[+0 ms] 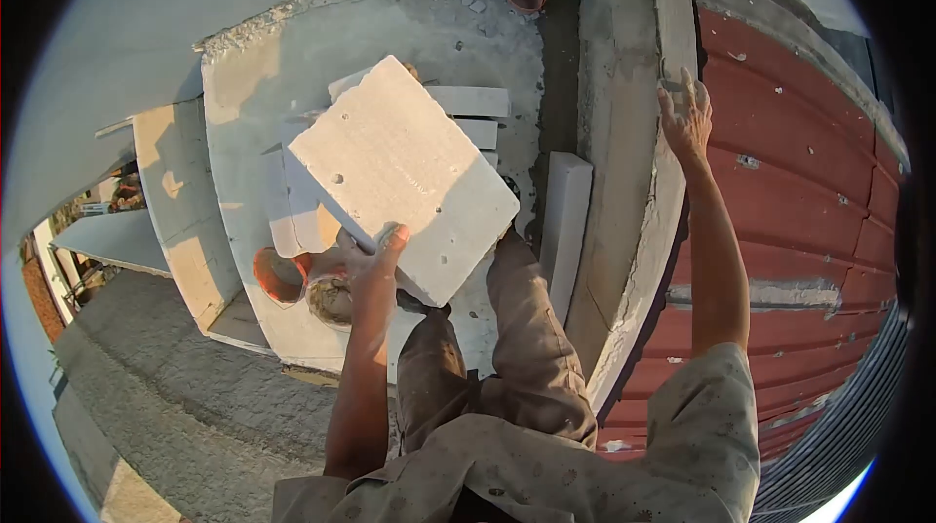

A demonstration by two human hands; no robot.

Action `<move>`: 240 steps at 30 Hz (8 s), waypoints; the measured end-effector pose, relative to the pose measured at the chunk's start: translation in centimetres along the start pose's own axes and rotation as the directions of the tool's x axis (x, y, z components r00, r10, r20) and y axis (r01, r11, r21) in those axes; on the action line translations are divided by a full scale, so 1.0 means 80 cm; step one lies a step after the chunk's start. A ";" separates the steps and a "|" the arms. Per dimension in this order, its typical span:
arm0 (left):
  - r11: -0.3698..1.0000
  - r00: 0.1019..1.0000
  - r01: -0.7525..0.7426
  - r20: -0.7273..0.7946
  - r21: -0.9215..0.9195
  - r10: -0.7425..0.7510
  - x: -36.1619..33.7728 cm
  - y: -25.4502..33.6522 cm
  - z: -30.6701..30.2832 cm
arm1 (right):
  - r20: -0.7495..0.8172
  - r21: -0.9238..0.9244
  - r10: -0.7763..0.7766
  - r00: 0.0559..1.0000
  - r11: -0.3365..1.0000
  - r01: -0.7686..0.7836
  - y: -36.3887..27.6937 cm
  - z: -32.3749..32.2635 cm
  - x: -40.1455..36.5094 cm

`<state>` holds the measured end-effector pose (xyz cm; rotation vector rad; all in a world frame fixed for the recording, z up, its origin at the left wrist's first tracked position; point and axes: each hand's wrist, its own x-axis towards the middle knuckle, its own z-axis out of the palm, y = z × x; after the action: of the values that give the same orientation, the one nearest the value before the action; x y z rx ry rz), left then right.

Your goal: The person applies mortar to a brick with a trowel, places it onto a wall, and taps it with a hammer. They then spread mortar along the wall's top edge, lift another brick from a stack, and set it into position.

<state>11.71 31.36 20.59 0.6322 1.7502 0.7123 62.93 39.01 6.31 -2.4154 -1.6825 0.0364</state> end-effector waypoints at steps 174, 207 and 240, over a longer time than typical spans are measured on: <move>0.864 0.774 -0.359 0.629 0.354 0.064 0.397 -0.252 0.594 | 0.266 0.482 0.268 0.926 0.795 -0.369 -0.055 0.231 -0.158; 0.471 0.901 0.096 0.125 0.877 -0.416 -0.089 -0.360 -0.119 | 0.786 0.329 0.129 0.605 0.740 -0.586 -0.326 0.268 -0.493; 0.724 0.824 0.557 -0.164 0.407 -0.542 -0.163 -0.465 -0.240 | 0.798 -0.058 -0.411 -0.441 0.676 -0.735 -0.607 0.265 -0.639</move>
<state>-5.71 -6.20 6.14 0.3498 2.0127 -0.1038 -2.90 10.71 -10.68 -1.3779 -0.4794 3.1141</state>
